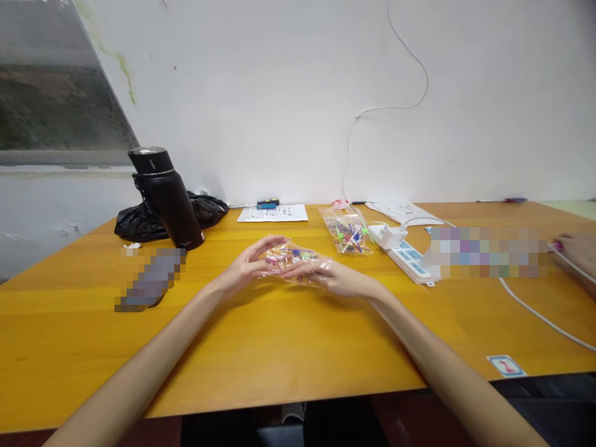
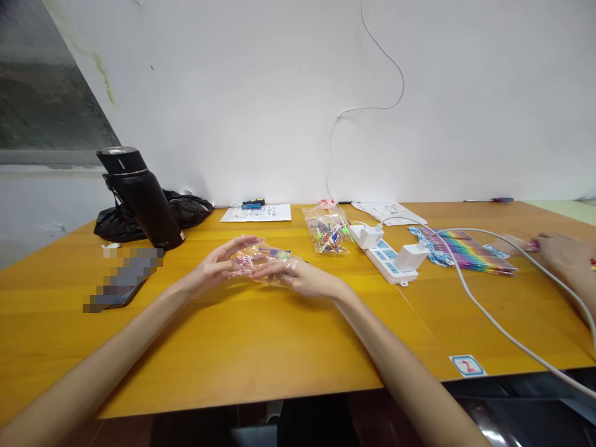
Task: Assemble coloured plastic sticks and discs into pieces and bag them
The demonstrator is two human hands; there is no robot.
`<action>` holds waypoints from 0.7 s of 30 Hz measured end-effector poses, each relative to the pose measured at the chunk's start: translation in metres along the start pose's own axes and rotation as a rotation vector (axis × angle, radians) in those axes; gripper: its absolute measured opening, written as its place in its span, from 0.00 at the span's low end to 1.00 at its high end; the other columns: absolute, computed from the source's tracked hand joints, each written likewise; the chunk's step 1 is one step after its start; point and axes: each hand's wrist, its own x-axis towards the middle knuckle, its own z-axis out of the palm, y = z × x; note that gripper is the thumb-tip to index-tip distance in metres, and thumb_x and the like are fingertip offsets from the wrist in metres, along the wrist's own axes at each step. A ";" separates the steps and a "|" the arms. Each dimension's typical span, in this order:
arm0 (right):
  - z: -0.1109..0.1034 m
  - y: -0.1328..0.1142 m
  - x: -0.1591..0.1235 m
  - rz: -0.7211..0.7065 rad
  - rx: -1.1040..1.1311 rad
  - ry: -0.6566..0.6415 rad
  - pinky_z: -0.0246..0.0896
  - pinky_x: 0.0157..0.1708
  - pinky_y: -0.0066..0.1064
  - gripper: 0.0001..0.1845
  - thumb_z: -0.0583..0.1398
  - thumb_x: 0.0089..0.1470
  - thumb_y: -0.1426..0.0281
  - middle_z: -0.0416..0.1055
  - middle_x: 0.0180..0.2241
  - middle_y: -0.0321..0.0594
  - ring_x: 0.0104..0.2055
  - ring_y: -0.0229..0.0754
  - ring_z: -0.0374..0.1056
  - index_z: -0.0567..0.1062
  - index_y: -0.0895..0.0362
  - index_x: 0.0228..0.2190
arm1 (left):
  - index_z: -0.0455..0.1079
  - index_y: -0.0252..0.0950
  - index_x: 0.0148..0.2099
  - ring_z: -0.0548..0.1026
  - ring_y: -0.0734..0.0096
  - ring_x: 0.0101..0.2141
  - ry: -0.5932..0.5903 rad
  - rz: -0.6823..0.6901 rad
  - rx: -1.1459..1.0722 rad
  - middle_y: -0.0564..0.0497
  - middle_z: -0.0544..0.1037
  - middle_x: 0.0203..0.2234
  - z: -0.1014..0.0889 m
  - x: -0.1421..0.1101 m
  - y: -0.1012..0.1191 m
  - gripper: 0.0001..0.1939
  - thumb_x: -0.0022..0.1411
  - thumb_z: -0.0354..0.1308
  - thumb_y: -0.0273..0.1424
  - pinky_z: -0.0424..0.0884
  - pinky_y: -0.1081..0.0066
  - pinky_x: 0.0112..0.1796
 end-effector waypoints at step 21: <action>-0.019 0.032 0.002 0.175 0.260 0.705 0.65 0.53 0.40 0.15 0.62 0.58 0.56 0.80 0.40 0.40 0.46 0.45 0.74 0.83 0.53 0.34 | 0.72 0.42 0.57 0.62 0.50 0.63 0.271 0.076 -0.029 0.47 0.65 0.65 -0.021 0.008 -0.004 0.26 0.54 0.61 0.25 0.75 0.60 0.51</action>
